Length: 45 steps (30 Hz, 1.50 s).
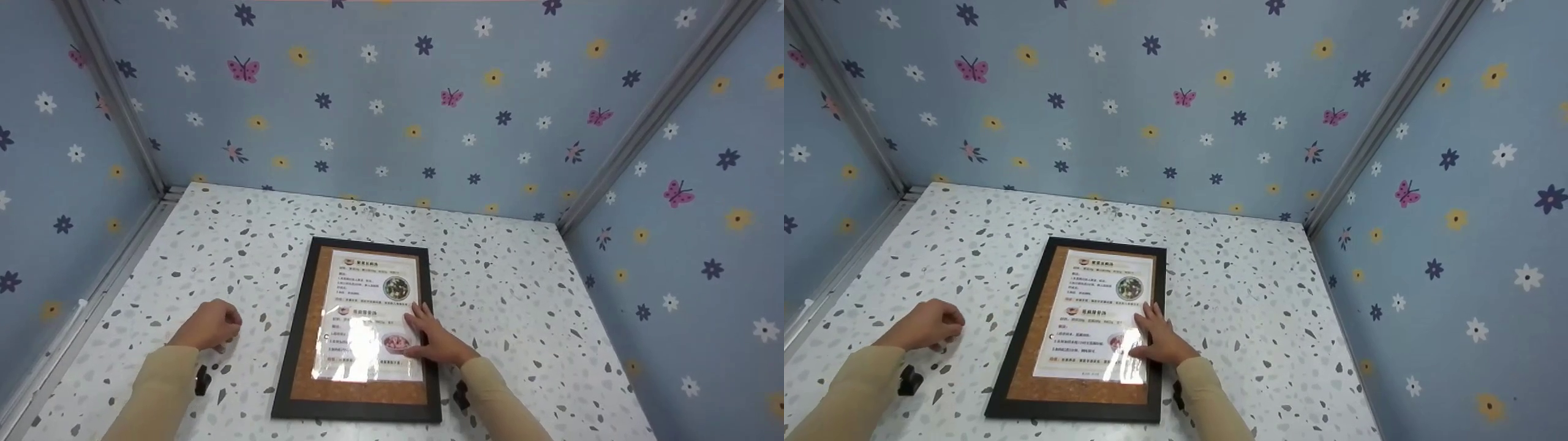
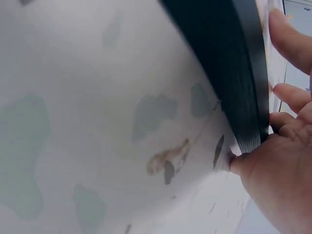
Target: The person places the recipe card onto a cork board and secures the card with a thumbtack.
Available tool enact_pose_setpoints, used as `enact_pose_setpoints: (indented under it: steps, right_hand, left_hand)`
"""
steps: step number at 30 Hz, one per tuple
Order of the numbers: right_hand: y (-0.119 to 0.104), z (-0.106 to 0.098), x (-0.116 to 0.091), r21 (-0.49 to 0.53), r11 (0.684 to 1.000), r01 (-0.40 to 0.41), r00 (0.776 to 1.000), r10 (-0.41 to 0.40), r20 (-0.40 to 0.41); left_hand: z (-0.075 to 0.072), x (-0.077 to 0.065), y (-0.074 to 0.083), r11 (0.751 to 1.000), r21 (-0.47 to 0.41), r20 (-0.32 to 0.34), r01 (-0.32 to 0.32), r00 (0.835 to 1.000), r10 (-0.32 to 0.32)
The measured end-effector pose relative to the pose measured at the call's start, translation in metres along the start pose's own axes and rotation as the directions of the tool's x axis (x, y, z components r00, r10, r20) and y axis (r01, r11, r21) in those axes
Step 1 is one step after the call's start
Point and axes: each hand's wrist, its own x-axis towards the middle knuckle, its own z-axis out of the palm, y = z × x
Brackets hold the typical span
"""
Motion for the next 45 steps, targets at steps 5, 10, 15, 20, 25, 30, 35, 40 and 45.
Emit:
enact_pose_setpoints:
  steps: [5, 10, 15, 20, 25, 30, 35, 40, 45]
  right_hand:
    - [0.002, 0.005, 0.002, 0.000, 1.000, -0.016, 1.000, 0.016, -0.002]
    - [0.001, 0.006, 0.003, 0.006, 1.000, -0.006, 1.000, 0.006, -0.001]
    - [0.000, 0.007, 0.003, 0.019, 1.000, -0.005, 1.000, 0.004, 0.005]
    - [0.001, 0.008, 0.003, 0.009, 1.000, -0.007, 1.000, 0.007, -0.005]
    - [0.002, 0.009, 0.003, 0.007, 1.000, -0.019, 1.000, 0.019, -0.016]
    - [0.003, 0.008, 0.002, 0.016, 1.000, -0.027, 0.999, 0.027, -0.022]
    - [0.006, 0.008, 0.000, -0.003, 1.000, -0.025, 0.999, 0.025, -0.031]
    - [0.008, 0.008, -0.005, -0.004, 0.999, -0.035, 0.999, 0.035, -0.034]
    - [0.009, 0.011, -0.011, 0.033, 0.999, -0.019, 0.997, 0.021, -0.072]
  left_hand:
    - [0.005, 0.011, 0.014, 0.996, -0.083, -0.014, -0.043, 0.999, 0.042]
    - [0.011, 0.024, 0.025, 0.991, -0.106, -0.022, -0.088, 0.996, 0.086]
    - [0.018, 0.041, 0.036, 0.982, -0.140, -0.036, -0.128, 0.992, 0.124]
    - [0.027, 0.058, 0.048, 0.975, -0.178, -0.051, -0.129, 0.991, 0.122]
    - [0.035, 0.075, 0.061, 0.969, -0.218, -0.064, -0.117, 0.992, 0.105]
    - [0.043, 0.095, 0.076, 0.940, -0.310, -0.074, -0.145, 0.989, 0.128]
    - [0.055, 0.116, 0.087, 0.872, -0.461, -0.093, -0.163, 0.987, 0.134]
    - [0.065, 0.134, 0.094, 0.829, -0.540, -0.118, -0.148, 0.988, 0.100]
    - [0.072, 0.156, 0.098, 0.839, -0.529, -0.119, -0.127, 0.990, 0.074]
